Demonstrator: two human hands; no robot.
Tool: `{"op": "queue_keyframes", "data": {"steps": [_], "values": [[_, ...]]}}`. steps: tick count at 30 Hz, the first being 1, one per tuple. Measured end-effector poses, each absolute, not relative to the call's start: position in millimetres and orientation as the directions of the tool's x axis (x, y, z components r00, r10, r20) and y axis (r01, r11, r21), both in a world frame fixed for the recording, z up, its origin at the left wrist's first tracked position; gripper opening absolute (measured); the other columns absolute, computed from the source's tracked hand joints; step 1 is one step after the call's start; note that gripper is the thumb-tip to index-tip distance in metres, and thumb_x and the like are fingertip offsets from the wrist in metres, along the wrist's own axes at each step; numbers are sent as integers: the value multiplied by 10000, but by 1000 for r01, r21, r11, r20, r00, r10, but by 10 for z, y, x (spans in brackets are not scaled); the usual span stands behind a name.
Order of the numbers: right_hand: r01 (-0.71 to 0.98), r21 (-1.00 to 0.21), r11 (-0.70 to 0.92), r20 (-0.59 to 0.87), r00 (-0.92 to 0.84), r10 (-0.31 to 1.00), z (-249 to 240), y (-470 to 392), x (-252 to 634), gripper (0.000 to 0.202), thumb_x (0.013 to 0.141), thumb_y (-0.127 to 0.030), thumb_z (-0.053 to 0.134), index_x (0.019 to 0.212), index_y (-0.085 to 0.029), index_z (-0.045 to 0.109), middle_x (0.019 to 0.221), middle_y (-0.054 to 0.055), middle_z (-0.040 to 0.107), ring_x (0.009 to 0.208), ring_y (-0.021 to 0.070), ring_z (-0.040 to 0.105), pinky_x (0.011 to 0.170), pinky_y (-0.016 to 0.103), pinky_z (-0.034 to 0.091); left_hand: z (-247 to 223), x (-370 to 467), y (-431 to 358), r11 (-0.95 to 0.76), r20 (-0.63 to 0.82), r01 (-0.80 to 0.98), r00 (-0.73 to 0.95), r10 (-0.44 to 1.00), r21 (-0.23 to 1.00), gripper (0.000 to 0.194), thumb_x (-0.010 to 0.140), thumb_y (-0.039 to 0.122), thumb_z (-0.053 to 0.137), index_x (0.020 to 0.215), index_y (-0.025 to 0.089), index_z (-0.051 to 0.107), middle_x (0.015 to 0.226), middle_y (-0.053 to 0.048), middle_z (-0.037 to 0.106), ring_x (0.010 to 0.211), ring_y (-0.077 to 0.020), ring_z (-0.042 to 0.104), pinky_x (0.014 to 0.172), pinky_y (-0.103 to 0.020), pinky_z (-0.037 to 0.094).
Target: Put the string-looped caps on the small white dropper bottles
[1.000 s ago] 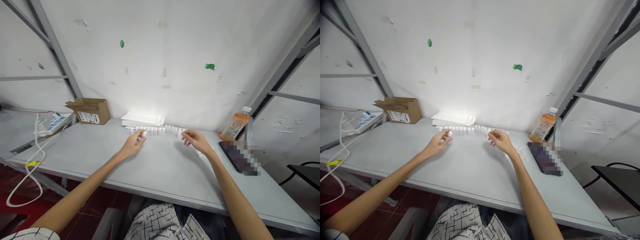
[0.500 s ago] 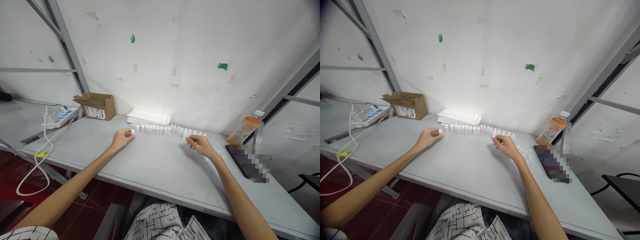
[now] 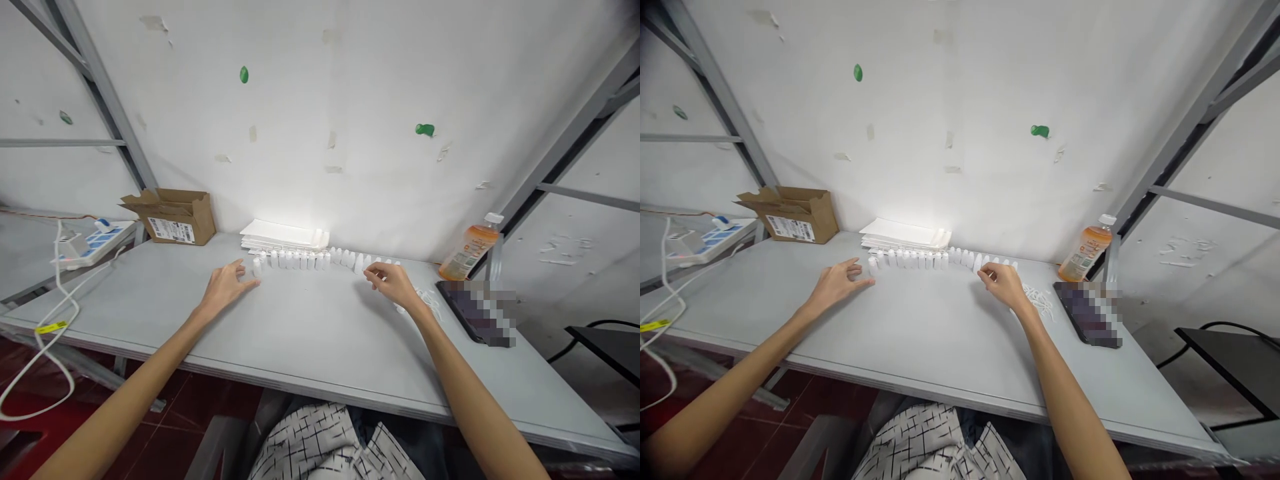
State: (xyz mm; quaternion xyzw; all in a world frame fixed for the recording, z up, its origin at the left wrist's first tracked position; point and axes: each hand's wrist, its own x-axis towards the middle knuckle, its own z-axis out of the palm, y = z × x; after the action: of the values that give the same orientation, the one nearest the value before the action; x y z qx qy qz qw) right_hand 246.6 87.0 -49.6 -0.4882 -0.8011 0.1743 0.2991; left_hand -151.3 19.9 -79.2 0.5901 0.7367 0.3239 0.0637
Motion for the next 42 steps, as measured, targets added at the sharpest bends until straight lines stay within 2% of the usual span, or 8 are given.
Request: {"op": "queue_keyframes", "data": {"steps": [8,15,19,25,30,34,37,42], "values": [[931,-236,277,337,-189,922,-455,1117,2264,318,930,-274,549,1218,-211,667,1074,80,728,924,249,668,668,303,391,-77,-846,98,-242,798,898,-169,579,366,365,891,429,642,1195,226,660,1088,-49,749,840,-186,713,703,-277,535],[944,-150,293,235,-254,938,-487,1160,2110,279,930,-202,531,1175,-209,663,1083,96,739,922,245,670,647,288,364,-70,-193,593,-547,759,802,196,621,241,253,943,303,528,1118,193,675,961,-31,757,739,-128,693,621,-236,476],[892,-279,355,289,-274,917,-469,1066,2209,206,879,-128,535,1014,-207,669,906,64,756,838,214,664,656,277,367,-417,70,711,-583,656,774,311,688,246,241,950,278,510,1105,206,679,971,-36,753,765,-144,685,636,-254,463],[417,-811,410,196,-467,862,-370,804,2247,98,821,-285,646,831,-192,617,586,-28,619,499,119,533,565,258,419,-766,198,626,-593,526,731,376,763,339,445,893,504,614,1243,230,641,1165,-66,699,838,-182,676,643,-272,473],[270,-888,373,177,-547,818,-278,727,2234,200,844,-357,633,943,-183,646,660,-3,655,514,122,579,560,255,446,-821,169,582,-579,469,734,396,789,355,377,1004,426,402,1167,211,666,969,-59,740,773,-187,666,666,-286,460],[534,-743,403,294,-279,914,-210,883,2574,219,869,-332,578,1001,-187,676,721,29,699,557,148,606,590,268,463,-835,145,600,-525,458,778,349,818,346,376,964,413,435,1203,201,632,860,-46,740,692,-187,664,622,-282,446],[868,-468,166,394,37,918,-249,1046,2950,181,831,-229,578,912,-208,738,861,54,755,826,218,685,729,293,474,-858,157,597,-516,421,784,363,831,344,336,945,387,421,1144,212,629,762,-12,712,620,-176,643,592,-274,430],[948,-298,-114,116,154,981,-422,1197,3357,193,768,-213,648,884,-224,801,958,66,777,952,264,700,759,307,481,-893,198,580,-523,379,785,397,836,332,337,934,381,413,1138,210,618,732,-12,696,634,-191,646,589,-283,425]]}}
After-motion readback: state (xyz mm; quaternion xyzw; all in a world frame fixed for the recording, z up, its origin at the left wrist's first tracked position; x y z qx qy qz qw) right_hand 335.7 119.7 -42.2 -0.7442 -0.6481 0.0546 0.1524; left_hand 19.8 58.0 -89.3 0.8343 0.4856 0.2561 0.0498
